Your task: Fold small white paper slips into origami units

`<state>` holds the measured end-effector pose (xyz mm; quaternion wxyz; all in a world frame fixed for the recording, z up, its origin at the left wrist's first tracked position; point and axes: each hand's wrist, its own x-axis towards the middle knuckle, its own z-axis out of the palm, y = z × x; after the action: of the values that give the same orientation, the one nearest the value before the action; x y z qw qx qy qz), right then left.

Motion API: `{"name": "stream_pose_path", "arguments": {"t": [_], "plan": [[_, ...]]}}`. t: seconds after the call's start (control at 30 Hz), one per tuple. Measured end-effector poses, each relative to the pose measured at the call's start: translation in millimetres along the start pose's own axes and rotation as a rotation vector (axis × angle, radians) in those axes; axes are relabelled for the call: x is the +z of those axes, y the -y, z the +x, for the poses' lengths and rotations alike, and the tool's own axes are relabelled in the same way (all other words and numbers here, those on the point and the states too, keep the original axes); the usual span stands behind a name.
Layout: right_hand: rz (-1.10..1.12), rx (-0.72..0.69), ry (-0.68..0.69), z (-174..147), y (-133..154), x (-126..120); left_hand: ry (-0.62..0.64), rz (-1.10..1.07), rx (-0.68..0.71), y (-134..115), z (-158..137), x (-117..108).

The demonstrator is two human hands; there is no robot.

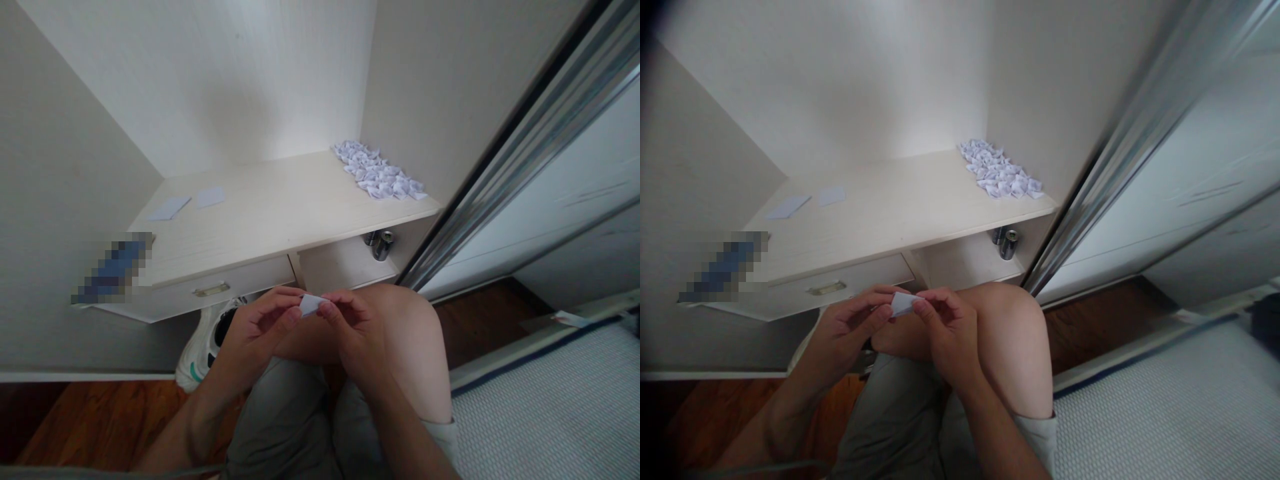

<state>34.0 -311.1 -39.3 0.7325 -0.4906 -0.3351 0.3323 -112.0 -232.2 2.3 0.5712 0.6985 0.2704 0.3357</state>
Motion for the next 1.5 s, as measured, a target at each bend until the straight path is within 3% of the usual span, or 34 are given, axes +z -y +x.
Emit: {"name": "stream_pose_path", "arguments": {"t": [0.13, 0.27, 0.47, 0.7, 0.83, 0.97, 1.13, 1.27, 1.37, 1.5], "plan": [[-0.053, -0.033, -0.028, 0.5, -0.6, -0.8, -0.078, -0.037, -0.024, 5.1, -2.1, 1.4], [-0.130, -0.104, 0.017, -0.3, 1.4, -2.4, -0.194, 0.079, -0.051, 4.9, -4.1, 1.2], [-0.255, -0.167, 0.040, -2.1, 9.0, -1.4, -0.303, 0.207, 0.033, 0.9, -5.2, 2.3], [-0.265, -0.173, 0.079, 0.2, 14.6, 0.3, -0.254, 0.303, 0.102, 2.7, -5.2, -3.6], [-0.341, -0.198, 0.182, 1.8, 17.9, 0.3, -0.159, 0.424, 0.162, -0.1, -4.4, -9.5], [-0.394, -0.164, 0.173, 4.6, 22.0, 2.7, -0.094, 0.503, 0.191, -6.5, -3.9, -15.5], [-0.333, -0.115, 0.277, 10.2, 27.8, 12.3, -0.021, 0.538, 0.104, -13.0, -1.8, -24.5], [-0.411, -0.087, 0.256, 15.5, 34.4, 21.3, 0.033, 0.517, 0.029, -19.2, 3.2, -28.8], [-0.391, -0.024, 0.254, 22.9, 41.3, 24.4, 0.014, 0.435, -0.009, -27.9, 8.7, -32.2], [-0.413, 0.047, 0.355, 30.8, 52.9, 23.6, -0.005, 0.311, -0.018, -42.8, 15.3, -38.4]]}}
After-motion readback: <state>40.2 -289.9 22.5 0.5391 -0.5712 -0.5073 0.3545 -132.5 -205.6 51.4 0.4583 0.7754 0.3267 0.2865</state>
